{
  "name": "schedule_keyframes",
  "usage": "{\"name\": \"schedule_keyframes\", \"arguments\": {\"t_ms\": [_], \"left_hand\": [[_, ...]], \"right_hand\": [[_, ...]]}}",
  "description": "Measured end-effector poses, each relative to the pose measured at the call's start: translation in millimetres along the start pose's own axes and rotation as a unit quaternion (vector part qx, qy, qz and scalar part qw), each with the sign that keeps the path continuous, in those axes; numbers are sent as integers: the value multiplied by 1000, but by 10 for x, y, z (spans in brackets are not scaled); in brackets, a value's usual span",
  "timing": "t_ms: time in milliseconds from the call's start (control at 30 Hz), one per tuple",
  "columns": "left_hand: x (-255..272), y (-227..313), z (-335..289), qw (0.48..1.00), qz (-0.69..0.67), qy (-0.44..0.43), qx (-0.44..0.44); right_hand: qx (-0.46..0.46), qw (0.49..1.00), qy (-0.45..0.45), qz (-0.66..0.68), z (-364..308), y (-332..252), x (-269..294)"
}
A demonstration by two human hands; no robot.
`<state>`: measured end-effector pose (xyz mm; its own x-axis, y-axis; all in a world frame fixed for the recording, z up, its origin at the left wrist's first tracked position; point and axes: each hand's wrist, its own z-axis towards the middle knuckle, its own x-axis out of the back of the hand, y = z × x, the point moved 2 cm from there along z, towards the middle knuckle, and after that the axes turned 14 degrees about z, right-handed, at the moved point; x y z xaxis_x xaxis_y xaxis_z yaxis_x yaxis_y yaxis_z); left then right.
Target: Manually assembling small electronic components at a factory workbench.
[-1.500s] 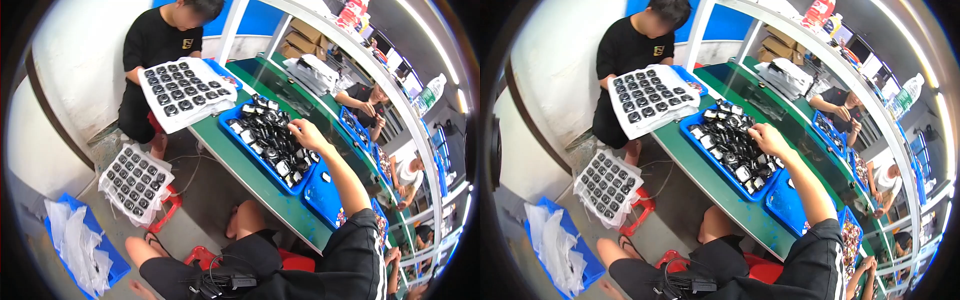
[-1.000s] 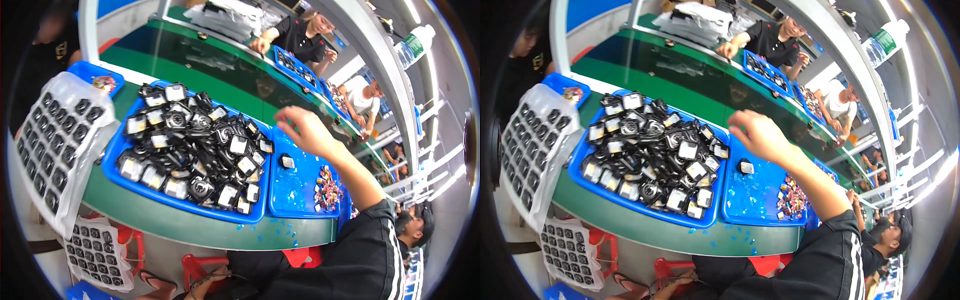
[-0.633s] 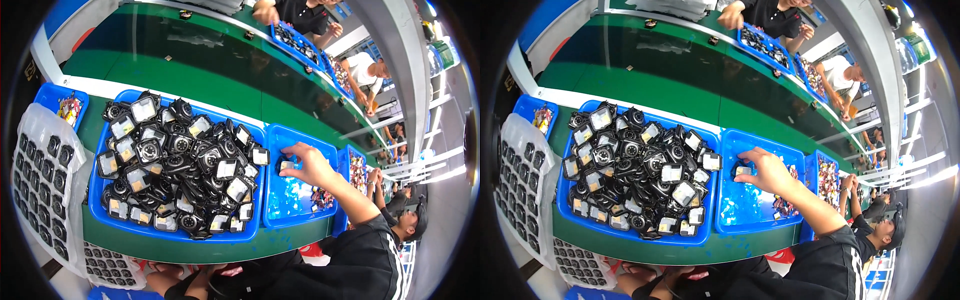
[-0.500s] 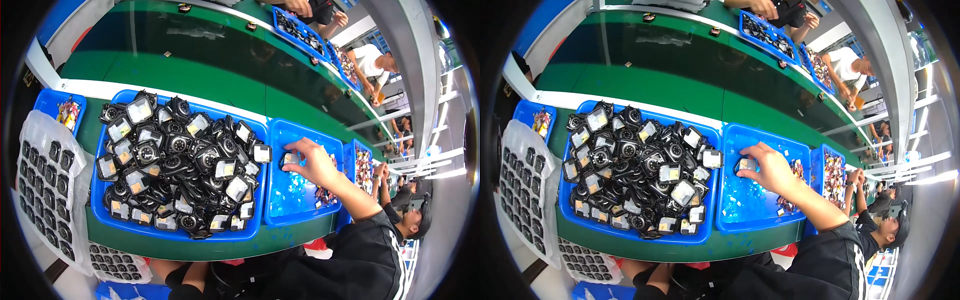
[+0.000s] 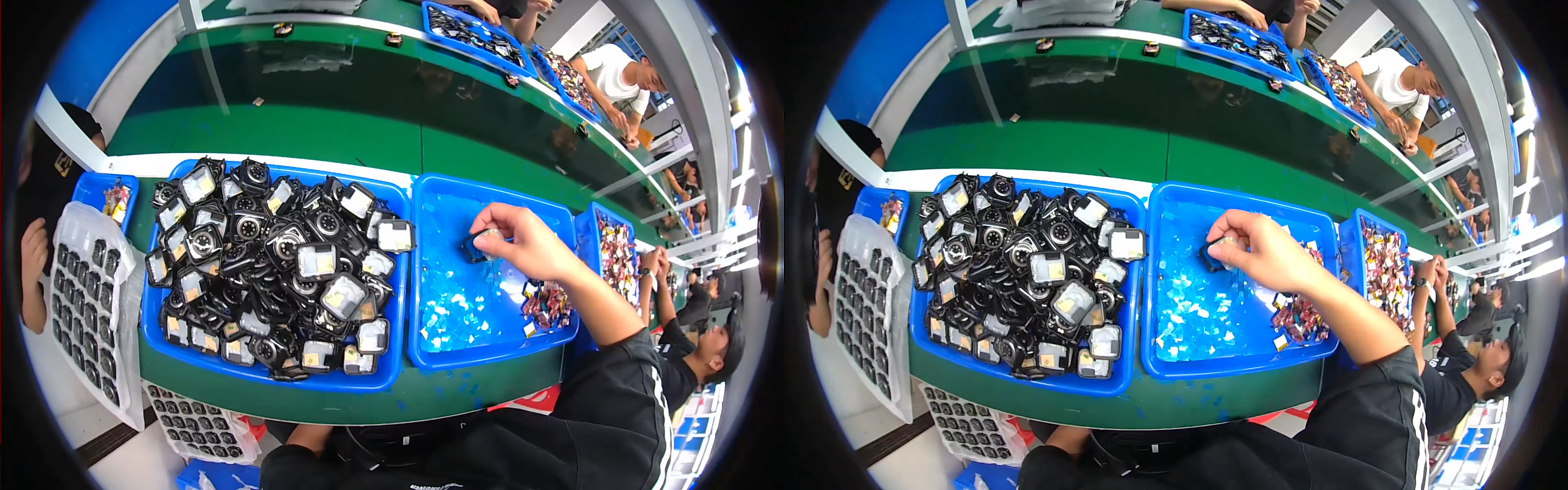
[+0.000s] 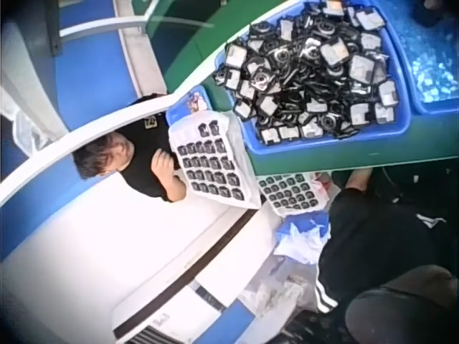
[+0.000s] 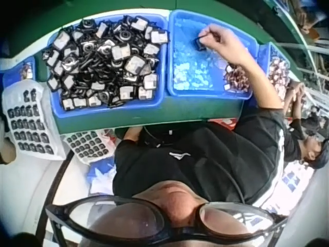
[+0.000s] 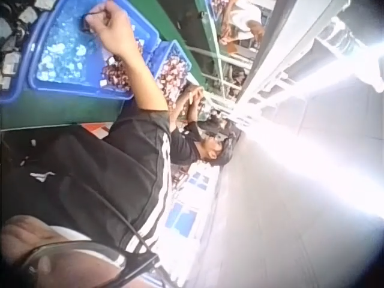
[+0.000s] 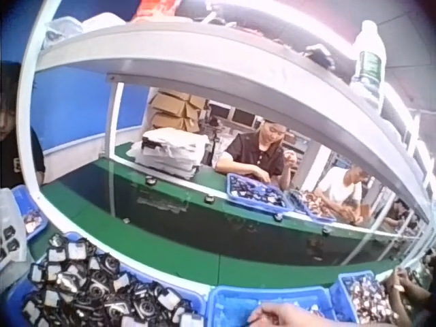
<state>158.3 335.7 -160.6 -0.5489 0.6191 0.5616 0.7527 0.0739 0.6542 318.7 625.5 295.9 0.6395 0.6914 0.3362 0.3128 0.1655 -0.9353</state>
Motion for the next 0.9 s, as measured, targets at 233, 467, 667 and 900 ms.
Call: {"name": "schedule_keyframes", "arguments": {"t_ms": [233, 467, 667, 900], "left_hand": [[333, 101, 464, 999, 33, 30, -15], [840, 269, 986, 996, 62, 55, -28], [1462, 777, 1676, 987, 25, 59, -147], [1795, 1048, 2083, 979, 117, -47, -158]], "right_hand": [[17, 998, 66, 2, 32, -273, 282], [88, 988, 118, -46, 32, -694, 599], [167, 936, 281, -133, -796, -697, 794], [153, 888, 432, -46, -1295, -404, 910]]}}
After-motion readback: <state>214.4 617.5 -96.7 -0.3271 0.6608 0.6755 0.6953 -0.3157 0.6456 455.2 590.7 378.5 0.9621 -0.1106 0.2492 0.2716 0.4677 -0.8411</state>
